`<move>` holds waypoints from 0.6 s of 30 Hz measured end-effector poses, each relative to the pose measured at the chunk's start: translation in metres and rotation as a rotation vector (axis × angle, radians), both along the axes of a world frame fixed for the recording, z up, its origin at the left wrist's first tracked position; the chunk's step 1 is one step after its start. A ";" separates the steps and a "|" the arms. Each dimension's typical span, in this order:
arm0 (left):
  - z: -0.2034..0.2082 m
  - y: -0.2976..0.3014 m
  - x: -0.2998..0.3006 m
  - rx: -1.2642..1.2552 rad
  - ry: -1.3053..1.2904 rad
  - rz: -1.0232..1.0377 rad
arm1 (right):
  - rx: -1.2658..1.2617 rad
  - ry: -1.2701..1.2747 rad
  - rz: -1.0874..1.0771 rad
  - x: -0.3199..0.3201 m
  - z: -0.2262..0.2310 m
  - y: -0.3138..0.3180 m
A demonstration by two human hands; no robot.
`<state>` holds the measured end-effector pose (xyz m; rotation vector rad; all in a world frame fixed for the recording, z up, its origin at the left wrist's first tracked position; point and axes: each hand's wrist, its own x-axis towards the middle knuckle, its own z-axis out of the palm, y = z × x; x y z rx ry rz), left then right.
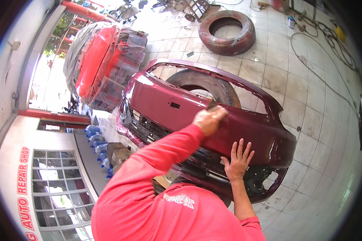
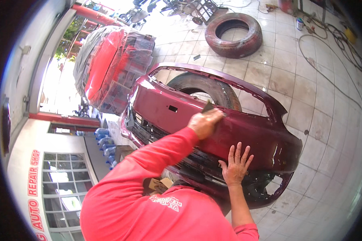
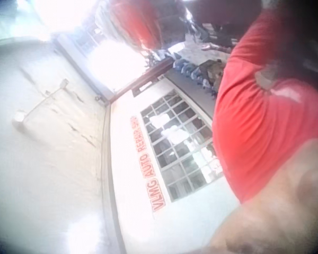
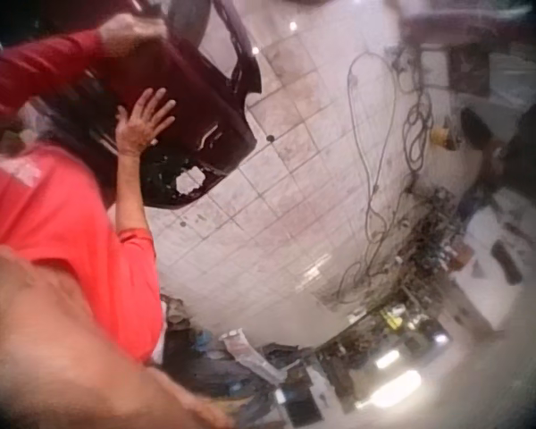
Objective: The person cleans a maroon car bumper using a sponge and water. They repeatedly dip the sponge into a bucket and wipe the bumper surface, covering multiple areas.
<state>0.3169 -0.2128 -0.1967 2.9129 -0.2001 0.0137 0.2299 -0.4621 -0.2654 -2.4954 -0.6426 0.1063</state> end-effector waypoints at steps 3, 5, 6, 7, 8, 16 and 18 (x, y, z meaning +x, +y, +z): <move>0.029 0.100 -0.009 0.106 -0.016 0.241 | 0.006 -0.013 -0.006 -0.002 0.001 0.002; 0.042 0.143 -0.005 0.117 0.022 0.371 | 0.003 -0.009 -0.006 -0.002 0.001 0.001; 0.029 0.143 -0.008 0.168 0.035 0.422 | 0.001 -0.002 0.002 -0.004 0.003 0.002; 0.034 0.111 -0.002 0.231 0.019 0.457 | -0.009 0.003 -0.005 -0.004 0.005 0.004; 0.028 0.086 -0.002 0.276 0.046 0.474 | -0.004 0.003 0.003 -0.006 0.006 0.004; 0.059 0.166 -0.021 0.047 0.018 0.277 | -0.106 -0.040 -0.010 -0.002 0.009 0.005; 0.061 0.236 -0.014 0.332 0.094 0.398 | -0.132 -0.026 -0.024 -0.002 0.010 0.008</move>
